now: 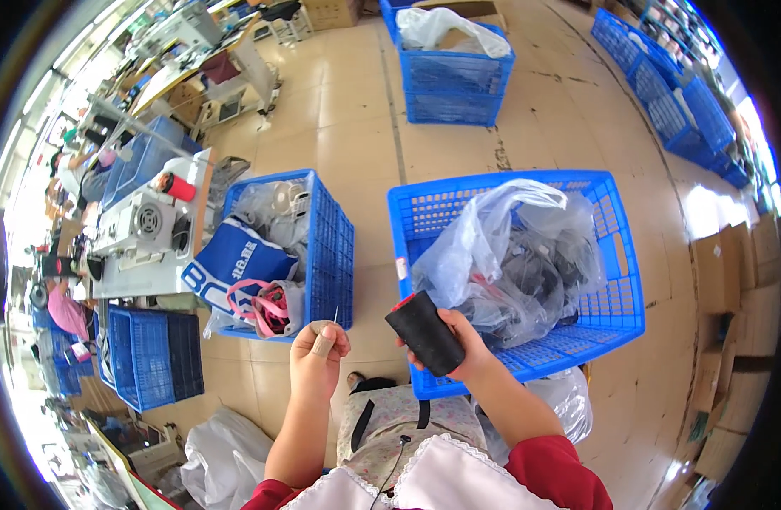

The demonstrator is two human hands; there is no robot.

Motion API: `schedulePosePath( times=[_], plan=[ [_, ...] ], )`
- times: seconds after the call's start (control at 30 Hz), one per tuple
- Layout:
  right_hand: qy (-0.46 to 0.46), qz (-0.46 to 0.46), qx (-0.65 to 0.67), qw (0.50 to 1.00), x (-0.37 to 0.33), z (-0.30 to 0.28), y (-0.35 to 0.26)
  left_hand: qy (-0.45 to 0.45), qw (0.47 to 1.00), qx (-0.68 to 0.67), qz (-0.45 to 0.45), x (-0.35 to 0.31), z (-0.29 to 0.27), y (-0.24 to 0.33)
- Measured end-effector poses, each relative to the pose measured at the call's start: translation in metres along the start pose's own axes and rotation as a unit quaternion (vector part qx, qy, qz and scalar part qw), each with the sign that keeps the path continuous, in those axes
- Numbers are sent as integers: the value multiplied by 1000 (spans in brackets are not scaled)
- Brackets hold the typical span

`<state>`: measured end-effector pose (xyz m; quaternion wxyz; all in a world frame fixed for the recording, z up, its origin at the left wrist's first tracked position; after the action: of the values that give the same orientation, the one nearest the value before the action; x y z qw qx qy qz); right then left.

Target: Manually sewing or stitching the inner lining of a boot or shoe upper using a needle and thread.

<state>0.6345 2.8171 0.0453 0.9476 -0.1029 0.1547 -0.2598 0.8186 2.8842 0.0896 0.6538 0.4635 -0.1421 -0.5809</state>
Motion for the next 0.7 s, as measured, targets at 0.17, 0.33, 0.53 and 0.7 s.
schedulePosePath(
  times=[0.17, 0.33, 0.53, 0.7],
  plan=[
    [-75, 101, 57, 990, 48, 49, 66, 34, 998, -25, 48, -39, -68, 47],
    [-43, 177, 50, 982, 103, 104, 164, 98, 993, -6, 69, -92, -166, 108],
    [-102, 210, 31, 972, 166, 175, 282, 161, 618, 755, 151, -159, -284, 184],
    [-130, 236, 49, 962, 190, 214, 347, 150, 593, 791, 23, -211, -372, 205]
  ],
)
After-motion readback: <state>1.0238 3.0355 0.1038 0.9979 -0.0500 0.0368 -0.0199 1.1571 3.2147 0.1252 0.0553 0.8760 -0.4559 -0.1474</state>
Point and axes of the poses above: each hand's wrist, its own x-axis towards the middle knuckle, its own z-axis out of the palm, y = z × x, the point moved 5 cm from there along x, towards the middle knuckle, and after that the axes turned 4 degrees about -z, right-handed, at the moved point
